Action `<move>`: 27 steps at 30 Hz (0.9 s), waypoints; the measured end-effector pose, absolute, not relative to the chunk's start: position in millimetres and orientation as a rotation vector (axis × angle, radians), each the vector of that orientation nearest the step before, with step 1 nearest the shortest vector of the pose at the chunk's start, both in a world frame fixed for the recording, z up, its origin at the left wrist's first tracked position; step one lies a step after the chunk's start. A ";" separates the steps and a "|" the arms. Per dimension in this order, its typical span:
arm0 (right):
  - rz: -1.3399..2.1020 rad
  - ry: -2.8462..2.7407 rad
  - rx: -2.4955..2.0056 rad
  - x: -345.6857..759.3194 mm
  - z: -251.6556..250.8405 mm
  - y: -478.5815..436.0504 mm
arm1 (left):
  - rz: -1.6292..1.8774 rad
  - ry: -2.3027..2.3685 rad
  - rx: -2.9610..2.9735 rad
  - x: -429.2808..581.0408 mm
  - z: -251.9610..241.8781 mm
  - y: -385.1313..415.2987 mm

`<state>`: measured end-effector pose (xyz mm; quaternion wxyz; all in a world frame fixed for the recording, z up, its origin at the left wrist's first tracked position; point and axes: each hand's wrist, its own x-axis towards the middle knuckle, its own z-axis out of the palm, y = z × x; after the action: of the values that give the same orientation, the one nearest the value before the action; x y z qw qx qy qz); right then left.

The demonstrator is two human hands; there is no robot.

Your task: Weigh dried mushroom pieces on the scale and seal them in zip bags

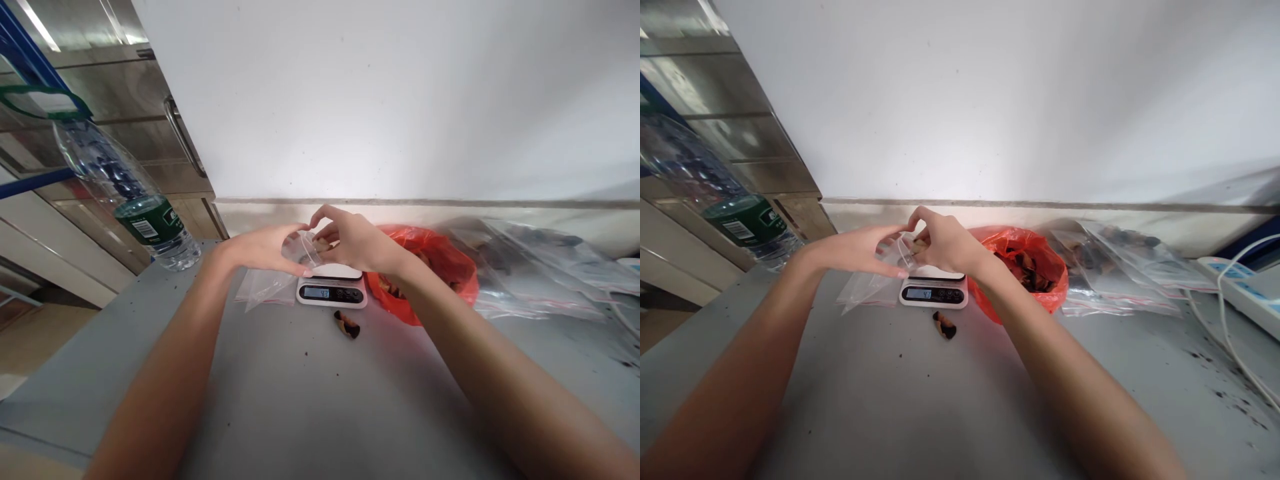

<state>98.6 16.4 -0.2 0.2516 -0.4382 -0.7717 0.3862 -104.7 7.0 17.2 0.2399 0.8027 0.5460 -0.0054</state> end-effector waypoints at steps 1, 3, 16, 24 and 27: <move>1.146 -2.054 -1.145 98.8 1.6 15.2 | -0.011 1.492 2.195 -105.2 16.7 7.6; 1.276 -1.945 -1.098 101.7 6.3 13.6 | -0.008 1.493 2.197 -107.6 16.2 9.1; 0.578 -3.148 -1.656 86.9 12.8 -24.1 | -0.095 1.676 2.166 -120.8 21.8 7.9; 0.817 -2.721 -1.567 104.5 15.3 -13.0 | -0.132 1.613 2.183 -119.1 28.5 3.8; 0.798 -2.443 -1.561 114.1 21.0 -2.6 | -0.131 1.569 2.176 -116.1 29.7 2.3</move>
<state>114.1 -2.6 21.0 0.0675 -0.5179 -0.8106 0.2649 -116.1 2.3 29.7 0.2258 0.7893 0.5691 -0.0476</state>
